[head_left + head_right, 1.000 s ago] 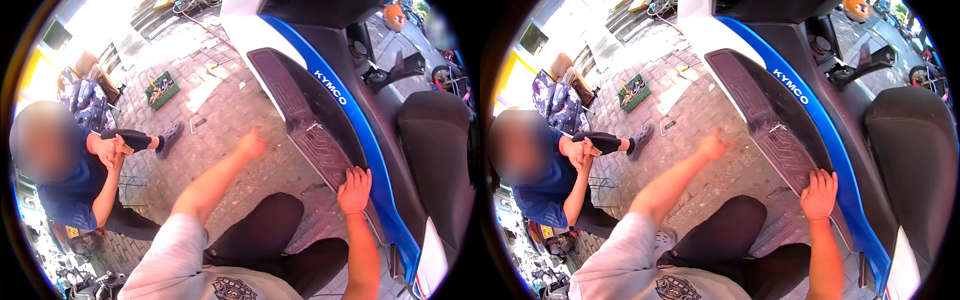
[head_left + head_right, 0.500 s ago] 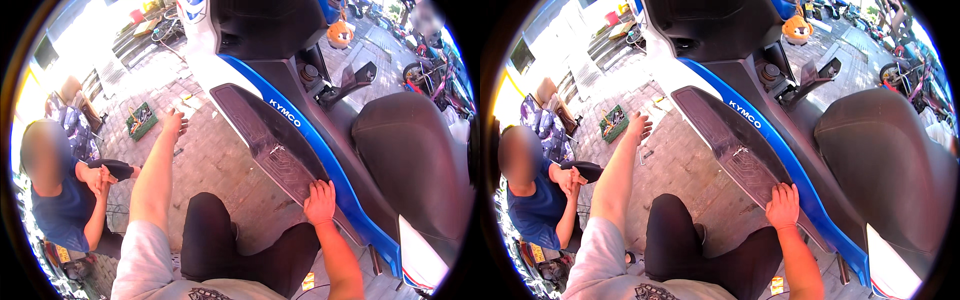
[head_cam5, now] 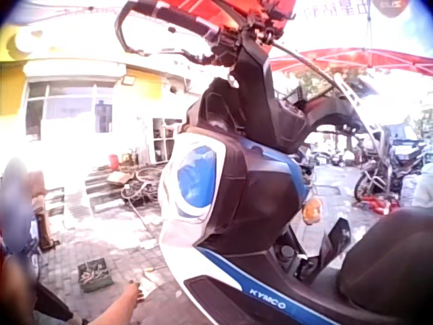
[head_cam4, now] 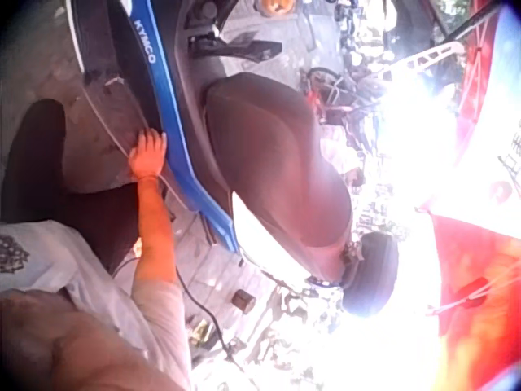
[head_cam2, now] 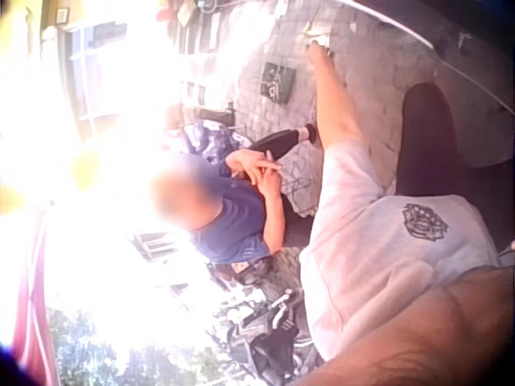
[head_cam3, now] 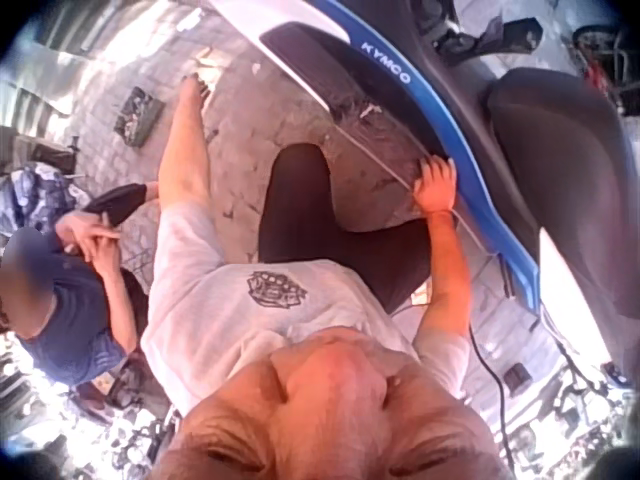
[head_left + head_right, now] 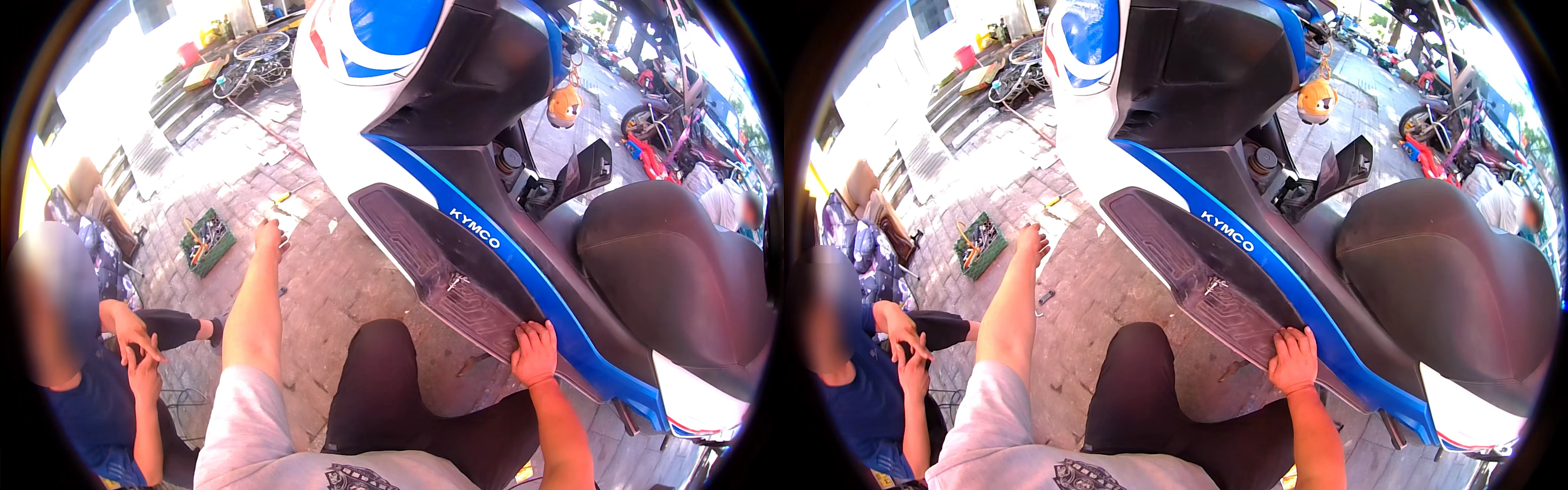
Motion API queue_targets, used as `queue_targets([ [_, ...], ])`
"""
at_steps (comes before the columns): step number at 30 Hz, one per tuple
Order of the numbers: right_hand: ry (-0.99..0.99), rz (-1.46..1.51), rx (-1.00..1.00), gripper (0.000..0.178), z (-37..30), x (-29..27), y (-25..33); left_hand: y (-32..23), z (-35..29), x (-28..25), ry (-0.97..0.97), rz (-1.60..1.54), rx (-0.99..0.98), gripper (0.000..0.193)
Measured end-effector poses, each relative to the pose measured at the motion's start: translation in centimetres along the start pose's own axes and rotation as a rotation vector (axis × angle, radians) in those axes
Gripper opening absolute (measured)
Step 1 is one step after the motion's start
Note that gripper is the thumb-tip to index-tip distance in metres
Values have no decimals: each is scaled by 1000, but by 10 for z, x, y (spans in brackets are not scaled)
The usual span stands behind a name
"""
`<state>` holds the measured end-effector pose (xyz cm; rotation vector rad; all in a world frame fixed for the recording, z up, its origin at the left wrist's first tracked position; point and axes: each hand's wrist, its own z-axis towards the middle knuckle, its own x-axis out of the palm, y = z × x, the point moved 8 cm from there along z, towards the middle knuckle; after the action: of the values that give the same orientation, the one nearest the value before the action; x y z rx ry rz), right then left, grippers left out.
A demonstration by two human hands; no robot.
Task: The person uses a T-handle wrench and a screwdriver to remove screws and a plastic floor mat from the side of a scooter.
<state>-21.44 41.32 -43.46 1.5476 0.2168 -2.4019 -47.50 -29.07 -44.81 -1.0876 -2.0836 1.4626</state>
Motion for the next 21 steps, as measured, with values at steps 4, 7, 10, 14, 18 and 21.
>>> queue_targets([
  [4,22,-32,-9,51,8,-2,2,13,47,0,28,0,-27,71],
  [7,17,-11,-20,50,11,6,14,23,79,-22,19,20,-23,67],
  [10,35,-51,-12,50,4,2,8,56,69,15,80,13,-64,56],
  [14,64,-63,-21,50,3,13,9,95,61,9,111,65,-151,49],
  [18,75,-70,-16,50,3,10,9,142,51,5,126,68,-226,48],
  [21,67,-57,-41,50,7,16,12,196,32,-11,146,88,-276,46],
])
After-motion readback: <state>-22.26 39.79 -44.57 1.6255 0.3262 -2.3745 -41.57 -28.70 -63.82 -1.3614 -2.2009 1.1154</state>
